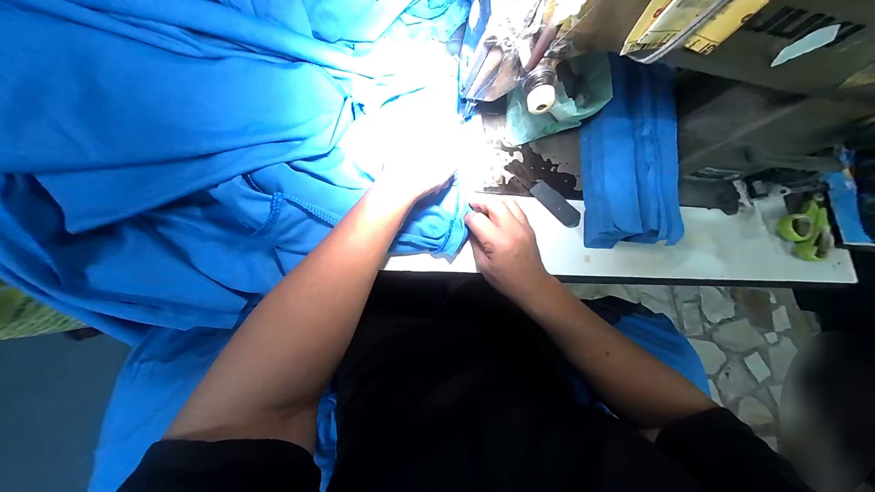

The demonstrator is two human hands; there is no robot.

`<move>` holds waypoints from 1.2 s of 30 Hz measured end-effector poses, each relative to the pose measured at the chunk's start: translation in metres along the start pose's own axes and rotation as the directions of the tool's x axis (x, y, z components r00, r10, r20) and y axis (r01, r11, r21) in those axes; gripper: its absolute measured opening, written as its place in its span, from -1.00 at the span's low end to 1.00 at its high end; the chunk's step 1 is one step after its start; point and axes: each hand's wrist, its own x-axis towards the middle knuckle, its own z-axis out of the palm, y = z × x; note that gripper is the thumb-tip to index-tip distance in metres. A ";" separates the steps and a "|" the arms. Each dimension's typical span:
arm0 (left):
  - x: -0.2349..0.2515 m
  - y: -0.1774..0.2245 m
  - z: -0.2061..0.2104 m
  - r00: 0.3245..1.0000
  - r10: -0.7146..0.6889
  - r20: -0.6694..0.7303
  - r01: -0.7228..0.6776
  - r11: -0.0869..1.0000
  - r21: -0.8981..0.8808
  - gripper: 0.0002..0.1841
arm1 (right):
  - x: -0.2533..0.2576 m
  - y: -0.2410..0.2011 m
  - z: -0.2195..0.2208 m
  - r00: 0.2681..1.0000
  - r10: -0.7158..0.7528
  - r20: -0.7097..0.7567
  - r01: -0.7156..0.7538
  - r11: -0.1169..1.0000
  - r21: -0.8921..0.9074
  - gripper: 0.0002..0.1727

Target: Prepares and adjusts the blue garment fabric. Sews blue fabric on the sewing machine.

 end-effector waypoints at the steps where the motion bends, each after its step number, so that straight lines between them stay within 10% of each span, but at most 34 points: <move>1: 0.001 -0.001 0.001 1.000 -0.006 -0.002 0.006 1.000 -0.005 -0.77 | 0.000 0.000 0.000 1.000 -0.005 0.002 0.005 1.000 -0.003 -0.86; 9: -0.005 -0.004 0.010 0.945 0.276 -0.176 -0.168 0.871 0.462 -0.67 | 0.000 0.003 -0.006 0.991 -0.113 0.077 0.114 0.993 -0.010 -0.84; 14: -0.008 -0.047 0.027 0.731 0.682 0.032 -0.606 0.626 0.490 -0.49 | 0.005 0.005 -0.012 0.967 -0.222 0.122 0.227 0.973 -0.029 -0.85; 31: -0.005 -0.055 0.014 0.751 0.620 0.226 -0.621 0.547 0.562 -0.34 | 0.011 0.004 -0.019 0.952 -0.244 0.187 0.252 0.968 -0.017 -0.90; 36: -0.001 -0.068 0.019 0.594 0.802 0.059 -0.722 0.499 0.479 -0.43 | 0.013 0.004 -0.021 0.945 -0.244 0.217 0.251 0.968 -0.005 -0.88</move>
